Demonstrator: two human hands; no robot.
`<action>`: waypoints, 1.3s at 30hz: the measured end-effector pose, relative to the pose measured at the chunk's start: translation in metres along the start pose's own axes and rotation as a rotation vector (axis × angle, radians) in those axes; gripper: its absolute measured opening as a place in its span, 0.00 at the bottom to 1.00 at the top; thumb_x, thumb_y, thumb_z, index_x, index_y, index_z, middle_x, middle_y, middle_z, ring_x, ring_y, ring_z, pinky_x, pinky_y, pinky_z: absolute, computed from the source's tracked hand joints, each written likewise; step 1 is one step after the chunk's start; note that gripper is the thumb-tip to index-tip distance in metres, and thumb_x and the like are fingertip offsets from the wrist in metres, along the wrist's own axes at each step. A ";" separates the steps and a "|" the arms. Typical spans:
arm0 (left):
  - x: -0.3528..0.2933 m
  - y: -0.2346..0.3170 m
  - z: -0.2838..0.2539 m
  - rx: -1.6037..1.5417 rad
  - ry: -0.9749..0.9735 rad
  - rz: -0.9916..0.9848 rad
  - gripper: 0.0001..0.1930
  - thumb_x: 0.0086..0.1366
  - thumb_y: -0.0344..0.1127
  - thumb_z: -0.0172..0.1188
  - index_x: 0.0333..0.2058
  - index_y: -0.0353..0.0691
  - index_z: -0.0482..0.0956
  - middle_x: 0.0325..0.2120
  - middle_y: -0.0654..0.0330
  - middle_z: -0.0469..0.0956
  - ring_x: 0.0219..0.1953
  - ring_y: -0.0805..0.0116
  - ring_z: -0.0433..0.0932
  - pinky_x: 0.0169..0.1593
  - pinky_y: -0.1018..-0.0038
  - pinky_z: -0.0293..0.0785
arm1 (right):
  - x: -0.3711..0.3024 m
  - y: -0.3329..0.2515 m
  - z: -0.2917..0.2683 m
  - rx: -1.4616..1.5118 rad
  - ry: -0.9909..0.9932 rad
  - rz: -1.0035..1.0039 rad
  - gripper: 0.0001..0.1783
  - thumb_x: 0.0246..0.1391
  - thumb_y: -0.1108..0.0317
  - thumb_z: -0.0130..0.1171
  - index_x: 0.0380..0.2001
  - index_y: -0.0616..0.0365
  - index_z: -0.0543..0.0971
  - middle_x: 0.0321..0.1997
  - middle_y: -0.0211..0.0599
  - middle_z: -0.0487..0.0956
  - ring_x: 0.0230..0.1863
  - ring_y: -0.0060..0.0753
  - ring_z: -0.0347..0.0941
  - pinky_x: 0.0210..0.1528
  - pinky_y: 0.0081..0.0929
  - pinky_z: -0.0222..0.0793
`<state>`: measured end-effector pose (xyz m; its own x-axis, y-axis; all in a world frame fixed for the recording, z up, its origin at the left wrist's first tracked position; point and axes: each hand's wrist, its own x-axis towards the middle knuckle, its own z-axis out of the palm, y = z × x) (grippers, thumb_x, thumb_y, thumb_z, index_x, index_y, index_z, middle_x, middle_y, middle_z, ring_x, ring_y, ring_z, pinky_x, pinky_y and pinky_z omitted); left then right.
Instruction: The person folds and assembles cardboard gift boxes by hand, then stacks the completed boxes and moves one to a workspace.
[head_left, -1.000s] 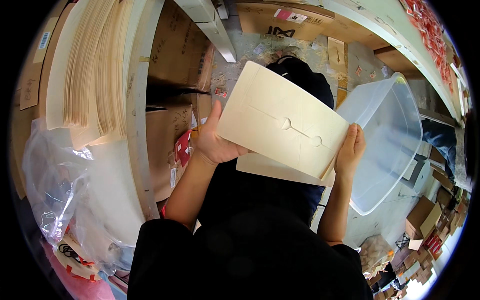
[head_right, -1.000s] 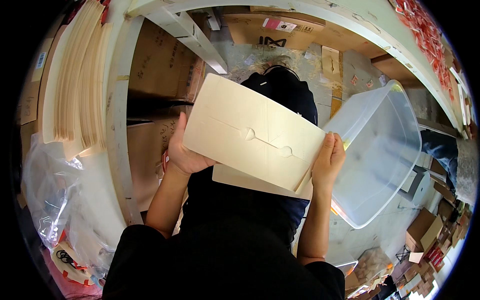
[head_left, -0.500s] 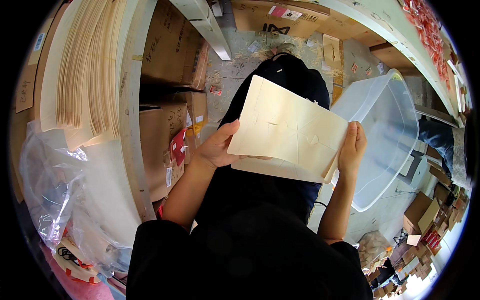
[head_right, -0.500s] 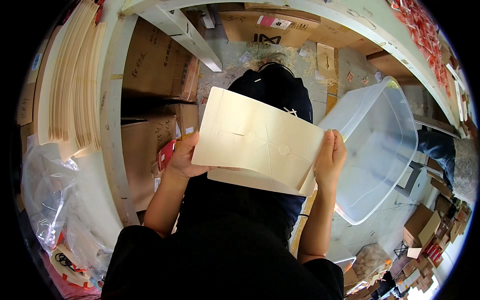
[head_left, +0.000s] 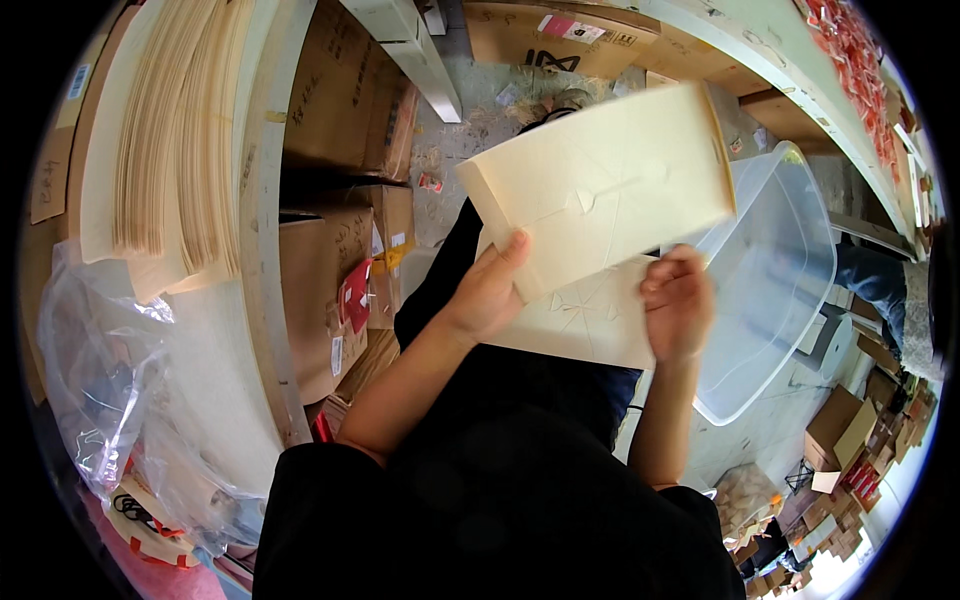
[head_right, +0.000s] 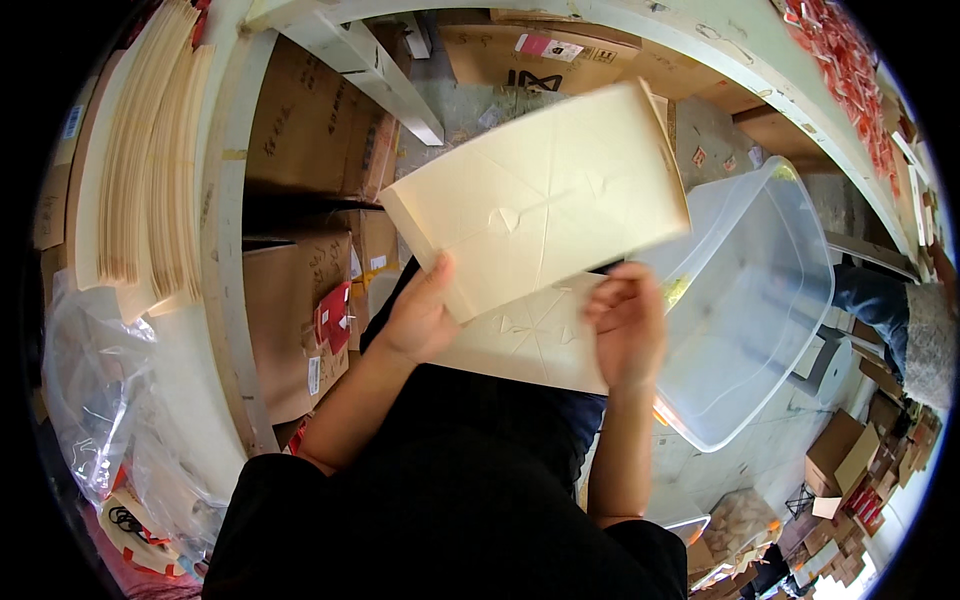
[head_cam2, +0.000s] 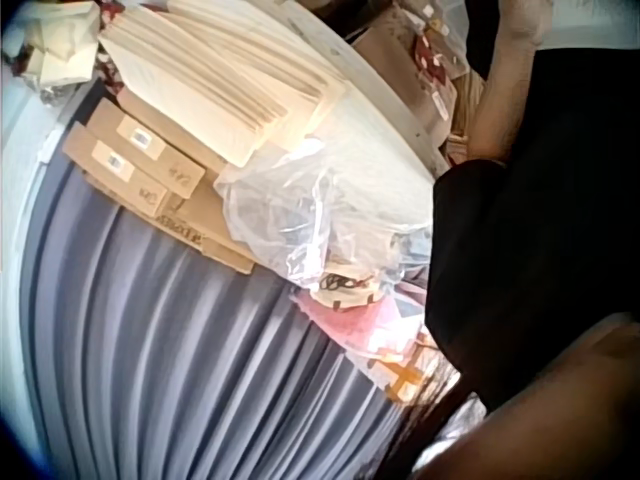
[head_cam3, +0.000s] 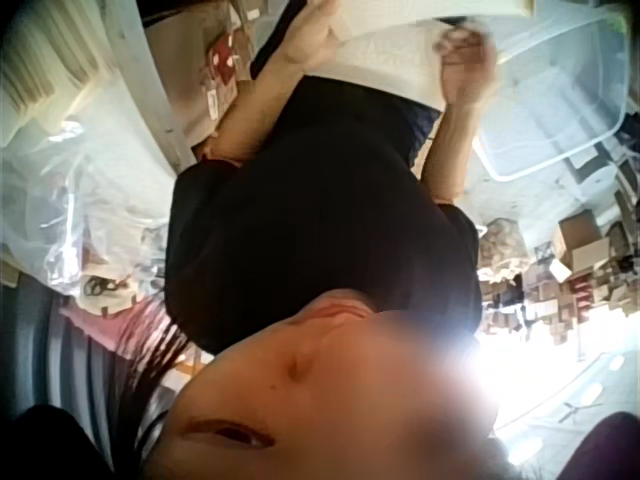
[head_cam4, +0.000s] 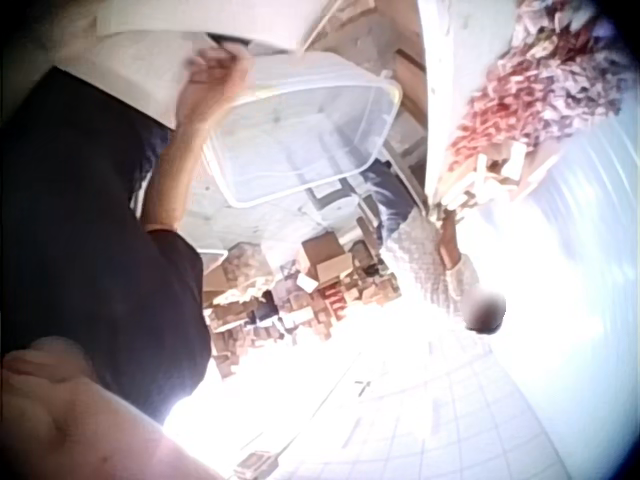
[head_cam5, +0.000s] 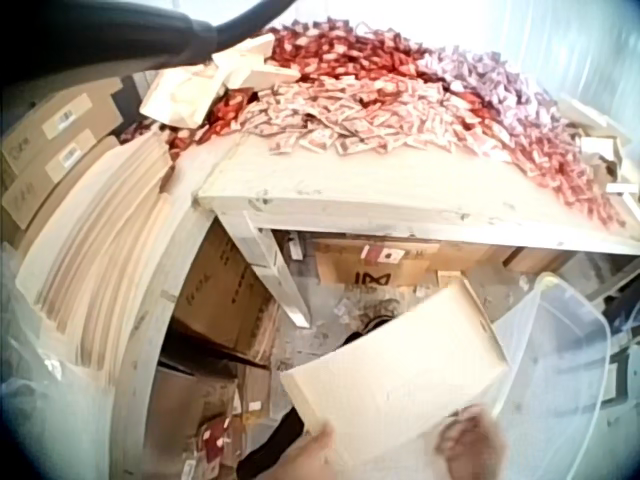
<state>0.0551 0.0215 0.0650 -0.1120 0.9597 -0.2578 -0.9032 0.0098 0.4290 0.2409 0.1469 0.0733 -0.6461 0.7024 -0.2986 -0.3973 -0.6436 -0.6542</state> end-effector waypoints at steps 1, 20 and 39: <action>0.004 -0.006 0.006 -0.015 0.039 0.027 0.27 0.65 0.48 0.38 0.54 0.33 0.53 0.48 0.54 0.65 0.50 0.63 0.66 0.52 0.66 0.61 | -0.005 0.015 0.025 -0.155 0.019 0.051 0.18 0.56 0.59 0.44 0.43 0.60 0.69 0.38 0.34 0.73 0.35 0.24 0.69 0.37 0.22 0.65; -0.006 0.013 -0.004 0.601 0.167 0.048 0.07 0.51 0.32 0.62 0.26 0.36 0.75 0.21 0.65 0.74 0.22 0.79 0.70 0.27 0.82 0.67 | -0.007 0.036 0.051 -0.344 0.050 0.049 0.14 0.43 0.81 0.53 0.37 0.66 0.69 0.29 0.36 0.74 0.26 0.24 0.70 0.30 0.20 0.68; -0.007 0.009 0.001 0.569 0.047 -0.178 0.32 0.45 0.30 0.63 0.49 0.32 0.61 0.41 0.59 0.69 0.44 0.71 0.67 0.45 0.75 0.66 | 0.013 0.017 0.056 -0.327 0.219 -0.028 0.18 0.47 0.77 0.53 0.44 0.62 0.65 0.32 0.32 0.74 0.31 0.18 0.69 0.34 0.13 0.63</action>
<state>0.0481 0.0153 0.0714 -0.0088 0.9161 -0.4008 -0.5473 0.3311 0.7687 0.1893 0.1277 0.0976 -0.4692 0.7894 -0.3959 -0.1618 -0.5175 -0.8402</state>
